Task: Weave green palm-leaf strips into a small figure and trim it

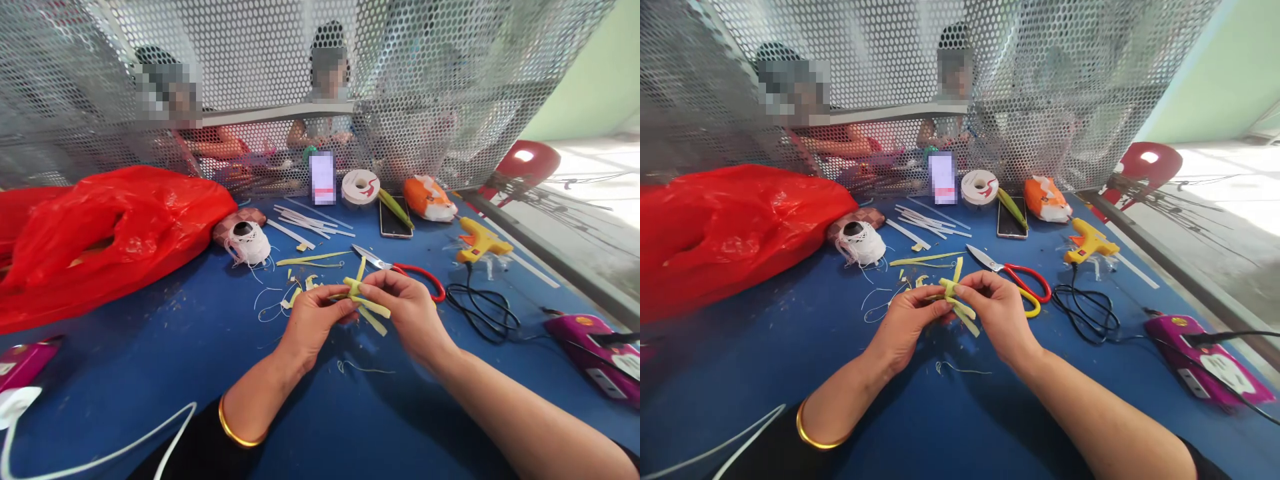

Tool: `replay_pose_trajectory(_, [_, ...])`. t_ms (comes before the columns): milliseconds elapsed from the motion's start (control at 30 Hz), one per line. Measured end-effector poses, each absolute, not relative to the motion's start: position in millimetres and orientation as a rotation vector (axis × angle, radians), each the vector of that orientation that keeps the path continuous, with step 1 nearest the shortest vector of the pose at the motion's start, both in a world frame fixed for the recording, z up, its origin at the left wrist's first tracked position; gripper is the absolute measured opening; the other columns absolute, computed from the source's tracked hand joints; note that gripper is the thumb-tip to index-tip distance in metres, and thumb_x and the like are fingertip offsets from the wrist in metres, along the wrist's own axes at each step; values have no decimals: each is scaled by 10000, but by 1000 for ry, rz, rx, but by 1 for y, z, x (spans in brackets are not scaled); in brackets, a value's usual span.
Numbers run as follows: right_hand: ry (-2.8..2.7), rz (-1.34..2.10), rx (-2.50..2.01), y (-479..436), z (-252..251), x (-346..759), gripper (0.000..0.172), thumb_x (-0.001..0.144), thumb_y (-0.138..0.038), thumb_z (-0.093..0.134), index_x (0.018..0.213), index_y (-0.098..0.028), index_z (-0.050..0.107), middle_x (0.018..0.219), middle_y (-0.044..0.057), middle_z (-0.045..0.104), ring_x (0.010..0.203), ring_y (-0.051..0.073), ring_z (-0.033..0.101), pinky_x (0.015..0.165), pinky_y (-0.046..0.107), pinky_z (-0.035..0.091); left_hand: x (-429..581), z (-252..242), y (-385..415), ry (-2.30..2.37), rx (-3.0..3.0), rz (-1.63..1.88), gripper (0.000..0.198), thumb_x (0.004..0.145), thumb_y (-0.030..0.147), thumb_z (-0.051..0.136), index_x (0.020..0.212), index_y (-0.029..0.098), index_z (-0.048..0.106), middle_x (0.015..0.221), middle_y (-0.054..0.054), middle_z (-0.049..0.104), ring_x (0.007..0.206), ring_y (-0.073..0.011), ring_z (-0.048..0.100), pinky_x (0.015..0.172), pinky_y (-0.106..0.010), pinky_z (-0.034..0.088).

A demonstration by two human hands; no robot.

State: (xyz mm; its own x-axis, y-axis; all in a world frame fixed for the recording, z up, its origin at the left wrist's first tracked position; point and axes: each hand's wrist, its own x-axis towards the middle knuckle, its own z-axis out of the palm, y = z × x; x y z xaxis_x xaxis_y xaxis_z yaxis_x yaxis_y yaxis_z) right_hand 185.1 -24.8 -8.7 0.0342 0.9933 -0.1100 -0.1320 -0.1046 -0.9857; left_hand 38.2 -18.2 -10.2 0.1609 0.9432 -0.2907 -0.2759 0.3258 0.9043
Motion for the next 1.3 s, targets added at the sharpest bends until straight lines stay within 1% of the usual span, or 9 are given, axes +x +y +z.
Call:
replay_pose_trajectory(100, [-1080, 1203, -1227, -25, -9, 185, 269, 722, -423, 738, 754, -169, 654, 663, 5, 630, 577, 126, 520, 531, 273, 401, 39, -10, -19, 1056, 797, 1002, 287, 565, 243, 864, 823, 152, 776, 748, -46, 740, 611, -120, 655, 656, -261, 531])
replay_pose_trajectory(200, [-1232, 876, -1266, -24, -9, 186, 172, 782, -352, 701, 753, -189, 657, 710, 10, 641, 649, 145, 549, 599, 295, 437, 38, -8, -20, 1077, 757, 968, 264, 564, 238, 865, 796, 159, 769, 697, -33, 724, 580, -120, 643, 634, -266, 518])
replay_pose_trajectory(333, [-1514, 457, -1232, -25, -10, 188, 114, 840, -262, 654, 735, -220, 647, 721, 11, 632, 683, 158, 565, 639, 311, 450, 38, -8, -20, 1048, 731, 943, 269, 577, 240, 863, 821, 166, 776, 742, -41, 732, 609, -118, 647, 654, -262, 510])
replay_pose_trajectory(467, [-1687, 261, -1150, -26, -13, 190, 78, 841, -244, 655, 765, -231, 671, 722, 23, 622, 682, 169, 567, 638, 326, 453, 38, -10, -19, 990, 725, 951, 242, 581, 234, 863, 800, 167, 784, 732, -27, 722, 619, -96, 623, 650, -233, 500])
replay_pose_trajectory(667, [-1648, 476, -1100, -26, -13, 192, 84, 837, -208, 649, 773, -230, 699, 724, 10, 622, 654, 148, 575, 592, 291, 455, 37, -13, -19, 942, 757, 970, 219, 598, 237, 850, 801, 177, 793, 771, -41, 737, 679, -103, 627, 682, -225, 507])
replay_pose_trajectory(833, [-1577, 670, -1166, -27, -8, 191, 98, 820, -214, 639, 756, -221, 714, 711, 10, 651, 660, 154, 577, 614, 294, 452, 37, -12, -20, 961, 773, 981, 220, 592, 246, 849, 795, 183, 795, 769, -45, 738, 676, -111, 624, 681, -237, 506])
replay_pose_trajectory(933, [-1489, 836, -1227, -26, -6, 191, 83, 772, -211, 639, 731, -203, 711, 685, 9, 671, 642, 154, 576, 605, 291, 447, 38, -11, -21, 983, 749, 982, 232, 576, 245, 856, 791, 183, 793, 768, -41, 735, 663, -104, 616, 687, -239, 501])
replay_pose_trajectory(1067, [-1353, 1079, -1268, -23, -4, 190, 57, 699, -227, 660, 697, -179, 691, 629, 1, 663, 572, 132, 547, 539, 264, 418, 39, -13, -22, 991, 711, 982, 233, 577, 247, 855, 790, 180, 789, 770, -42, 732, 668, -106, 614, 688, -242, 492])
replay_pose_trajectory(1300, [-1209, 1202, -1281, -22, -5, 189, 105, 622, -242, 706, 660, -171, 640, 579, -14, 632, 518, 115, 530, 480, 239, 404, 42, -14, -24, 993, 700, 982, 267, 591, 266, 851, 827, 164, 780, 796, -49, 730, 687, -114, 615, 687, -245, 493])
